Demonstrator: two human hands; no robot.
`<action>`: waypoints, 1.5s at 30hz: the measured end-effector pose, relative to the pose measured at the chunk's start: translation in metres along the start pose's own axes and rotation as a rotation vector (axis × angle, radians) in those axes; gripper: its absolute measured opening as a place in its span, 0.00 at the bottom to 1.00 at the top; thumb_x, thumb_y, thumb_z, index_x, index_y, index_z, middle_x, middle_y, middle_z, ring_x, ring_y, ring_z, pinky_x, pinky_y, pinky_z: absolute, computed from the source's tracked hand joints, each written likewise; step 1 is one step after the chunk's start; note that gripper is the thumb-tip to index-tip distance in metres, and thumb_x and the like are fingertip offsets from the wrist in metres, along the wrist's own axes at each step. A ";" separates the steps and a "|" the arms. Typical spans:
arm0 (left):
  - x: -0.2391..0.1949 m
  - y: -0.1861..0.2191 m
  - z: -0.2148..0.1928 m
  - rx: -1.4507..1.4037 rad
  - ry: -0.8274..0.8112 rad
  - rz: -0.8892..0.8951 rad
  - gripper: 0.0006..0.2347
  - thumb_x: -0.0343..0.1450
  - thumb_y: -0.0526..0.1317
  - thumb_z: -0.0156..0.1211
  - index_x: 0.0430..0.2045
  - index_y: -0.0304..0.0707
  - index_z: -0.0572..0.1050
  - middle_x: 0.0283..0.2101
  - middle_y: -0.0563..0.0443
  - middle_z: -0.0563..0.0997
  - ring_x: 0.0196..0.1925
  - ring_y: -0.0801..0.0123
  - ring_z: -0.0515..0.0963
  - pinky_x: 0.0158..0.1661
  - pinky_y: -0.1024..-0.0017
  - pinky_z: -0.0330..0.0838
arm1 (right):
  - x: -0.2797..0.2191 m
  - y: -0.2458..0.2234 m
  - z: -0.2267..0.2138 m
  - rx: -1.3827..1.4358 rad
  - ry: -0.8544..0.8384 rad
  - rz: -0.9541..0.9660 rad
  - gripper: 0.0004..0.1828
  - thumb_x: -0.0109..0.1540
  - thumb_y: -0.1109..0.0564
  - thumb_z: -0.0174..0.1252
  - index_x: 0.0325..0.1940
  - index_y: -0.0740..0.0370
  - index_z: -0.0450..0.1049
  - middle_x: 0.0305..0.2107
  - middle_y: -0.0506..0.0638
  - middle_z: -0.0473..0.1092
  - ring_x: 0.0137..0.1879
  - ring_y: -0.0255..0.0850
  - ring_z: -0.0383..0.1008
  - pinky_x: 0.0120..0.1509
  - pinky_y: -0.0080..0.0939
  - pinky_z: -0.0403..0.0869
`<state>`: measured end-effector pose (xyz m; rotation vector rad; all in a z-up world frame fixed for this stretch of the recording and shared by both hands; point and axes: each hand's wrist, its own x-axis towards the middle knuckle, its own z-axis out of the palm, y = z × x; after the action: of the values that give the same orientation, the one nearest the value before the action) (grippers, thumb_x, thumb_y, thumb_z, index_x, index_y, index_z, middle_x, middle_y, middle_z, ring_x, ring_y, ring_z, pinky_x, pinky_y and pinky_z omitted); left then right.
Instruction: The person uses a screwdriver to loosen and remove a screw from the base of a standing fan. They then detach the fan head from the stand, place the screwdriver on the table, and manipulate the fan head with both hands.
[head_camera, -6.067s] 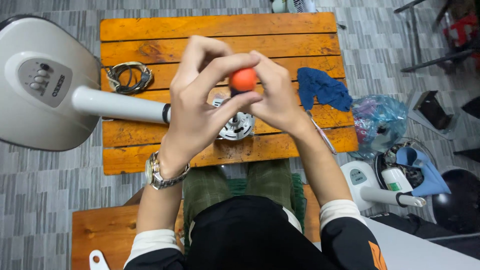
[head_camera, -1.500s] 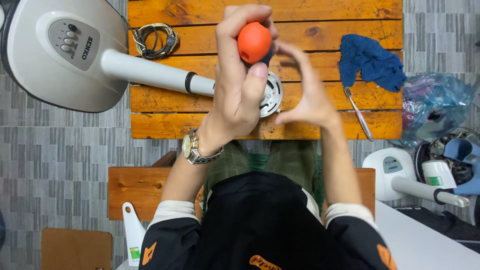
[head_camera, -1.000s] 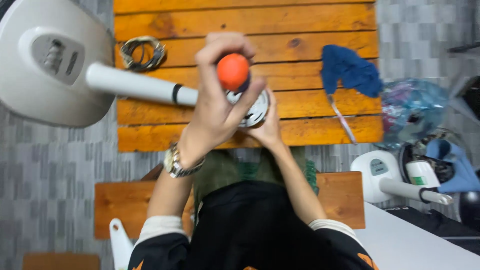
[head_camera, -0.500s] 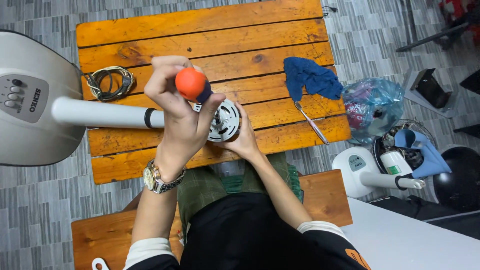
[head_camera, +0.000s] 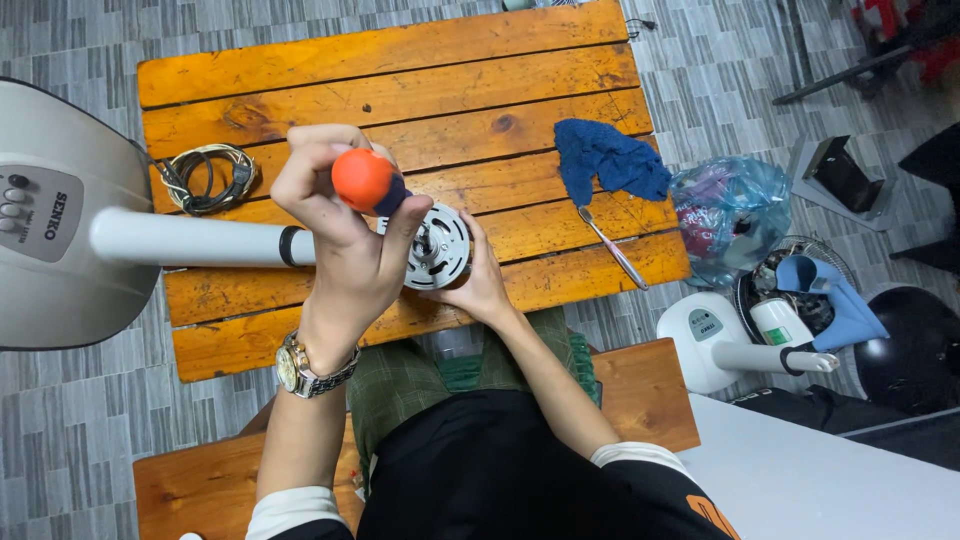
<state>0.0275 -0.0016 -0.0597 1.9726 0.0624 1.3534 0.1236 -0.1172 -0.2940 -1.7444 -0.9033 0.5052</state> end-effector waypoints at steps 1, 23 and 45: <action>0.000 0.000 0.000 0.011 0.003 0.002 0.20 0.78 0.46 0.54 0.51 0.39 0.50 0.46 0.38 0.58 0.48 0.57 0.62 0.47 0.62 0.66 | 0.000 0.001 0.000 -0.009 -0.001 0.010 0.71 0.40 0.42 0.81 0.77 0.54 0.47 0.71 0.61 0.59 0.73 0.58 0.64 0.70 0.57 0.68; -0.046 -0.003 -0.089 0.013 0.078 -0.166 0.23 0.72 0.49 0.62 0.51 0.38 0.59 0.47 0.36 0.68 0.48 0.56 0.73 0.52 0.64 0.76 | -0.032 0.015 -0.048 -0.053 -0.005 -0.140 0.56 0.54 0.41 0.72 0.75 0.63 0.49 0.70 0.60 0.58 0.76 0.52 0.58 0.82 0.51 0.56; -0.069 -0.012 -0.108 -0.025 -0.004 -0.117 0.21 0.73 0.46 0.63 0.54 0.41 0.60 0.48 0.35 0.73 0.51 0.53 0.76 0.55 0.61 0.74 | -0.077 0.078 -0.076 -0.043 0.224 0.166 0.29 0.68 0.48 0.53 0.69 0.62 0.57 0.58 0.56 0.66 0.65 0.43 0.67 0.65 0.40 0.68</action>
<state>-0.0878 0.0359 -0.1019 1.9201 0.1561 1.2695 0.1553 -0.2358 -0.3472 -1.8821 -0.6193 0.3902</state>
